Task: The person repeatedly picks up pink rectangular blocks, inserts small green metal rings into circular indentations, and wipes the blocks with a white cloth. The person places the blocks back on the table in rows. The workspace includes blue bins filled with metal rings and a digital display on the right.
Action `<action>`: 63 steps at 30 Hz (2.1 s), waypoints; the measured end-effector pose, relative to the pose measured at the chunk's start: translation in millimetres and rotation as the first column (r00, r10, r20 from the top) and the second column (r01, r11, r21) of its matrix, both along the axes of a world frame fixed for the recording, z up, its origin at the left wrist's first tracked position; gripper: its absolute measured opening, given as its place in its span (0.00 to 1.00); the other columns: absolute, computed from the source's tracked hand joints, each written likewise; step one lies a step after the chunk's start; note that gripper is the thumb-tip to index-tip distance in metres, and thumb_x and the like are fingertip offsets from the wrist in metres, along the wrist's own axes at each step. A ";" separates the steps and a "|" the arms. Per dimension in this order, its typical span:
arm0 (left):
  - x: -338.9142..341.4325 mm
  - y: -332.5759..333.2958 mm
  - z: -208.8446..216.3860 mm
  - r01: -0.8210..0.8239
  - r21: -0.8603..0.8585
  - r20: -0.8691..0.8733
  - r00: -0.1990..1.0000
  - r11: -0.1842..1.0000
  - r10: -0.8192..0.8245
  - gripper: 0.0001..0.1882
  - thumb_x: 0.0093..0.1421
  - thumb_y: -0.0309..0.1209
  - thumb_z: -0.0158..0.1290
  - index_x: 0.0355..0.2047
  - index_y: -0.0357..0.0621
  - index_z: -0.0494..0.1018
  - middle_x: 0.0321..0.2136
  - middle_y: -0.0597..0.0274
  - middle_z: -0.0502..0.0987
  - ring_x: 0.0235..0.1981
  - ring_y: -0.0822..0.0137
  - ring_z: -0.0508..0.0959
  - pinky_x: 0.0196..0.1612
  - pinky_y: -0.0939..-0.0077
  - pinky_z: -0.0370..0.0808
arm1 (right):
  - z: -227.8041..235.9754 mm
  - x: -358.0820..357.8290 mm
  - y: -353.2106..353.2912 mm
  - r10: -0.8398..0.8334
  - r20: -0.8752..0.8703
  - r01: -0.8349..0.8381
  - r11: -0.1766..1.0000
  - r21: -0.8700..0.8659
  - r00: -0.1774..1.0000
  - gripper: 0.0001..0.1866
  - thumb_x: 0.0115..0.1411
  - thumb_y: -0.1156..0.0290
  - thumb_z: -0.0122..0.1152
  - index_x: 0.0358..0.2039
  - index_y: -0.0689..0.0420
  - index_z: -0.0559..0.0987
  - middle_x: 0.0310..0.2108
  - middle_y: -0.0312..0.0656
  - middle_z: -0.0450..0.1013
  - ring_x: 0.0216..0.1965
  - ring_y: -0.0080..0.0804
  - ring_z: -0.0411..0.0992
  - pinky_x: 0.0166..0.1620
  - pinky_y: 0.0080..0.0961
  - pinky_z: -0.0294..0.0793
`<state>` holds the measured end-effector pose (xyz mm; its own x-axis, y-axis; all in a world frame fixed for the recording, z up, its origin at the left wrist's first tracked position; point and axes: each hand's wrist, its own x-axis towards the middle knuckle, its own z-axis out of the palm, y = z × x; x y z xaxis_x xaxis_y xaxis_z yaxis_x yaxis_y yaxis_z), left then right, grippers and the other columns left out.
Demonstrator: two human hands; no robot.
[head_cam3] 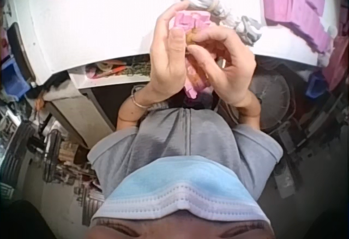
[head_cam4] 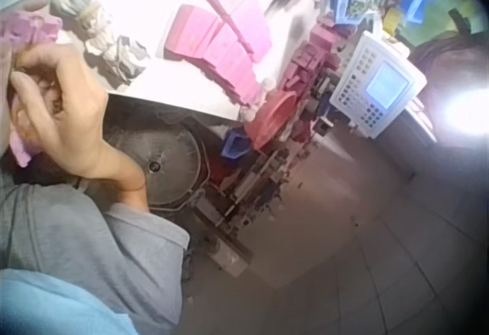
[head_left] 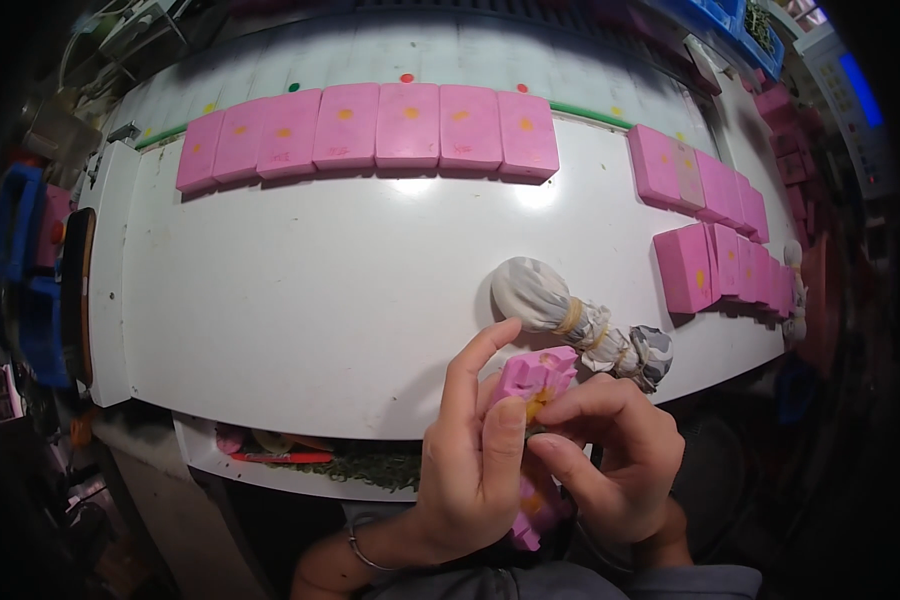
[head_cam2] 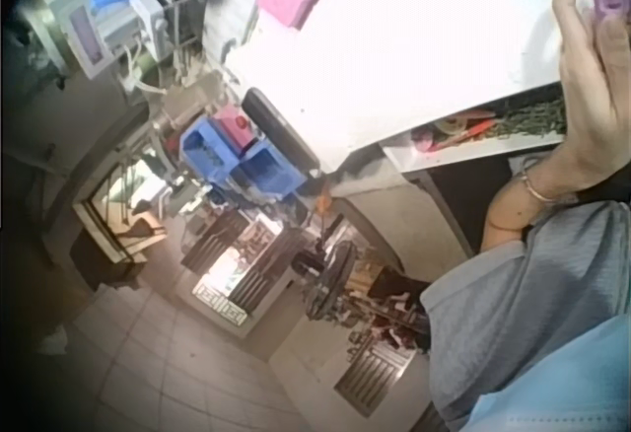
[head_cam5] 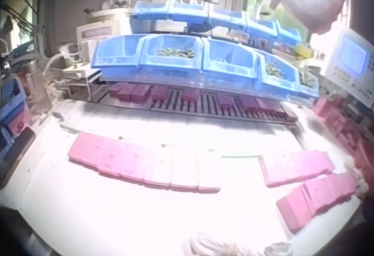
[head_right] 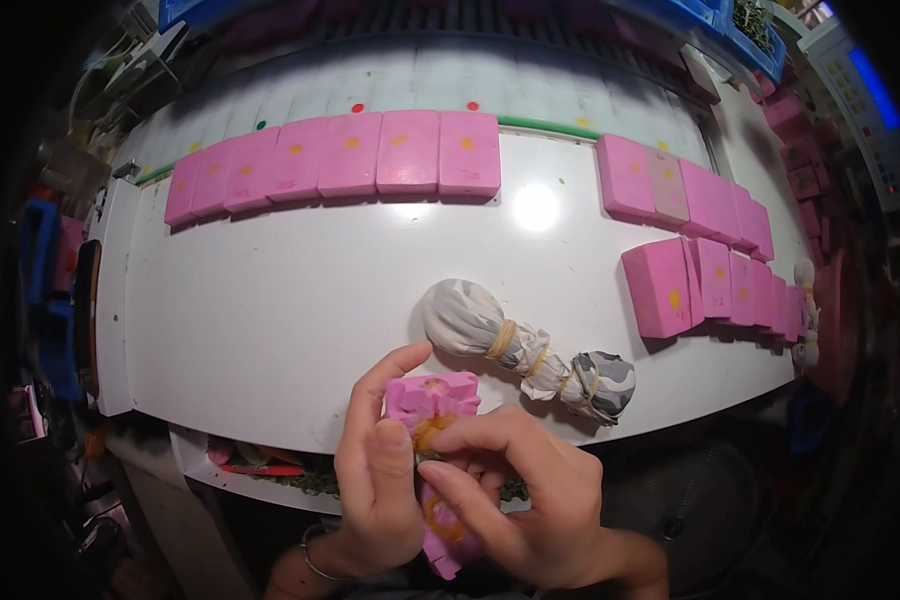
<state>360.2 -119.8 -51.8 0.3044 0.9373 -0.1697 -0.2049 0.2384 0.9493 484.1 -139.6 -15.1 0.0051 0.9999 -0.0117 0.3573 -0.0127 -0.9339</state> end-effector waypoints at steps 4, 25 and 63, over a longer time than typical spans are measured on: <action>0.6 0.5 -1.6 -0.009 0.059 -0.045 0.999 0.998 0.012 0.26 0.67 0.42 0.29 0.56 0.31 0.53 0.33 0.57 0.72 0.30 0.75 0.71 0.36 0.82 0.69 | -1.5 1.4 0.9 0.022 0.010 -0.022 1.000 -0.019 1.000 0.09 0.48 0.86 0.62 0.30 0.67 0.73 0.28 0.45 0.71 0.27 0.22 0.71 0.29 0.15 0.71; 0.2 4.2 5.9 -0.148 -0.200 0.020 0.988 0.969 0.155 0.25 0.65 0.39 0.27 0.55 0.34 0.54 0.39 0.53 0.69 0.36 0.68 0.71 0.42 0.76 0.69 | 1.7 -12.5 -4.0 0.095 0.102 -0.098 0.995 0.030 0.990 0.13 0.46 0.85 0.64 0.31 0.63 0.70 0.29 0.46 0.69 0.24 0.23 0.68 0.27 0.15 0.68; -22.1 10.2 23.6 0.196 -0.451 0.175 0.976 0.871 -0.130 0.25 0.68 0.40 0.31 0.28 0.33 0.71 0.20 0.61 0.73 0.20 0.76 0.70 0.25 0.83 0.68 | 5.4 5.3 -4.4 -0.239 -0.562 0.110 0.961 -0.255 0.792 0.08 0.52 0.90 0.55 0.34 0.71 0.71 0.33 0.43 0.69 0.30 0.23 0.72 0.31 0.12 0.74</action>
